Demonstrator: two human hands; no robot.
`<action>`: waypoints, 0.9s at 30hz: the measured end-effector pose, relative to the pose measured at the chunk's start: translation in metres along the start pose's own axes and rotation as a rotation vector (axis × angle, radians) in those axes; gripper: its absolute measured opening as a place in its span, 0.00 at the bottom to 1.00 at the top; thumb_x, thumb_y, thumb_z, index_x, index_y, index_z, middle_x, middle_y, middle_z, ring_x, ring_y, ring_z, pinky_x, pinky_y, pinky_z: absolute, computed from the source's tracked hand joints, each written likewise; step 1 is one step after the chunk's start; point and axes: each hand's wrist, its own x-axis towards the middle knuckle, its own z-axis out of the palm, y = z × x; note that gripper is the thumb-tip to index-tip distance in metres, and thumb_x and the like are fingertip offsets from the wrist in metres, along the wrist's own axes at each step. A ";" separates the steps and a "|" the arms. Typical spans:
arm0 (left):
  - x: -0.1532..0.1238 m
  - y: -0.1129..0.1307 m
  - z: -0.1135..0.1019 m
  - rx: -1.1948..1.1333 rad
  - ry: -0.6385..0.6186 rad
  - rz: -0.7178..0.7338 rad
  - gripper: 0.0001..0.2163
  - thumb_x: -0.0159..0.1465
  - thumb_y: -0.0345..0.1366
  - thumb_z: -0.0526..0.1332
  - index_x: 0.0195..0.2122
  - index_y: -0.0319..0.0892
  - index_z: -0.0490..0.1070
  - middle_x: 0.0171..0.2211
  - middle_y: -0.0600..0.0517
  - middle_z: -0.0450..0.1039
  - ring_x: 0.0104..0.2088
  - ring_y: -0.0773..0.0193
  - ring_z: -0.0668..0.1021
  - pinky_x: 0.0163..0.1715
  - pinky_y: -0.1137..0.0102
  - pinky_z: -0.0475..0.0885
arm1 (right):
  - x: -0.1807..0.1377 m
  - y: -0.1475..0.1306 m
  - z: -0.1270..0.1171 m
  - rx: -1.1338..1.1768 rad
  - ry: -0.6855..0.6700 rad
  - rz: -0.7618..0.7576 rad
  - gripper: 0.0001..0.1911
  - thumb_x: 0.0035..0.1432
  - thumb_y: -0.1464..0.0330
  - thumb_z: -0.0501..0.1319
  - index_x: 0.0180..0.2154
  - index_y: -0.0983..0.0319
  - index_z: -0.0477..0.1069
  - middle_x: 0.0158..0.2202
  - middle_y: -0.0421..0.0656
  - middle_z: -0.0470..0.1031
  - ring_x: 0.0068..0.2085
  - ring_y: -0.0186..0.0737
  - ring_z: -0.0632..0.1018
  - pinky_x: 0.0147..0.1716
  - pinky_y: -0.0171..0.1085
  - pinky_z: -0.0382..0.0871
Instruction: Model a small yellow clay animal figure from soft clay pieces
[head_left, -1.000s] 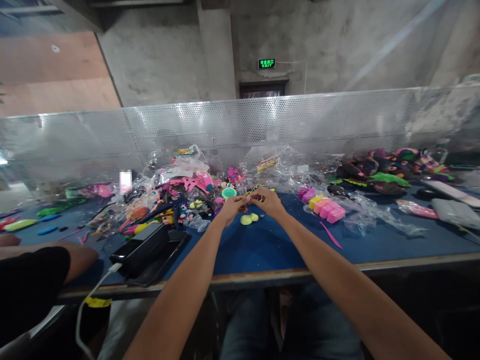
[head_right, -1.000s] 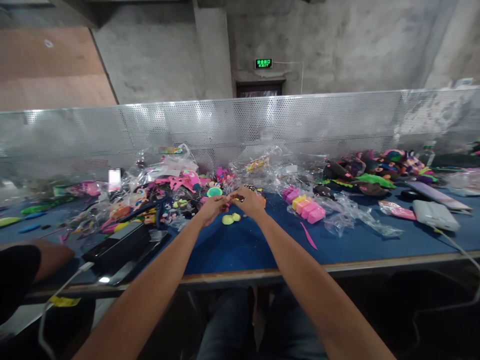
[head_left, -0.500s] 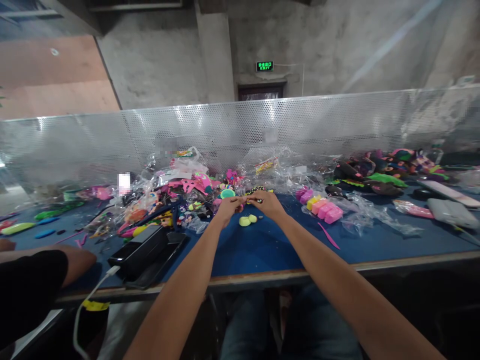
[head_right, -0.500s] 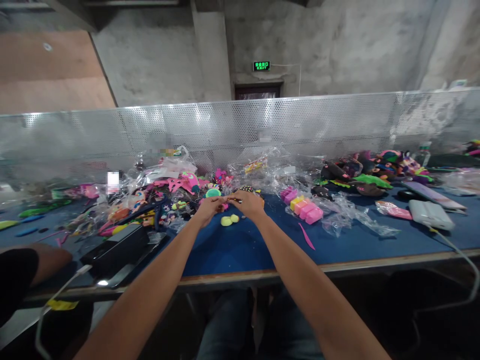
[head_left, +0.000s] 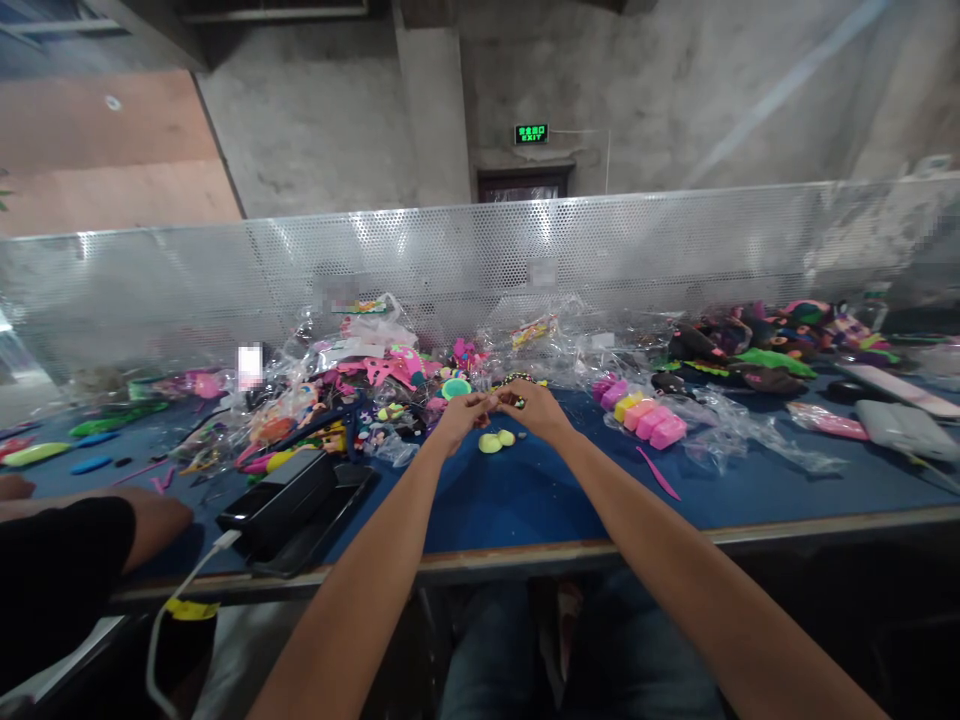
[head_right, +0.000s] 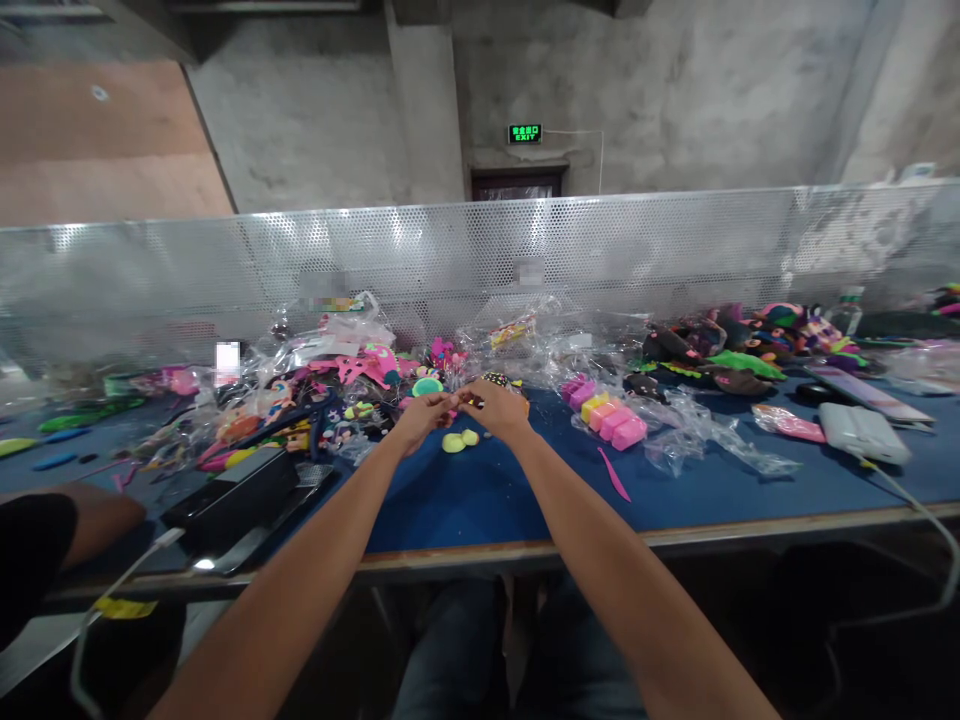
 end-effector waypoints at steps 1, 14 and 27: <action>0.000 0.000 0.000 0.004 0.002 -0.001 0.19 0.48 0.51 0.67 0.29 0.37 0.74 0.21 0.54 0.67 0.22 0.72 0.68 0.25 0.74 0.64 | 0.000 0.000 0.000 -0.003 0.001 -0.010 0.08 0.55 0.68 0.62 0.38 0.57 0.75 0.33 0.40 0.74 0.33 0.35 0.73 0.34 0.33 0.64; -0.001 0.002 0.001 0.005 0.011 -0.034 0.21 0.45 0.51 0.68 0.29 0.37 0.75 0.22 0.53 0.68 0.22 0.71 0.68 0.25 0.74 0.64 | 0.000 -0.001 -0.001 -0.038 -0.014 -0.003 0.06 0.56 0.67 0.61 0.37 0.56 0.76 0.35 0.41 0.74 0.35 0.35 0.73 0.34 0.33 0.64; -0.001 0.003 0.001 -0.011 0.045 -0.021 0.19 0.47 0.50 0.67 0.27 0.36 0.73 0.21 0.53 0.68 0.22 0.71 0.69 0.24 0.74 0.63 | 0.001 -0.003 -0.003 -0.069 -0.014 -0.015 0.08 0.58 0.68 0.59 0.39 0.56 0.76 0.35 0.41 0.74 0.35 0.36 0.73 0.35 0.34 0.64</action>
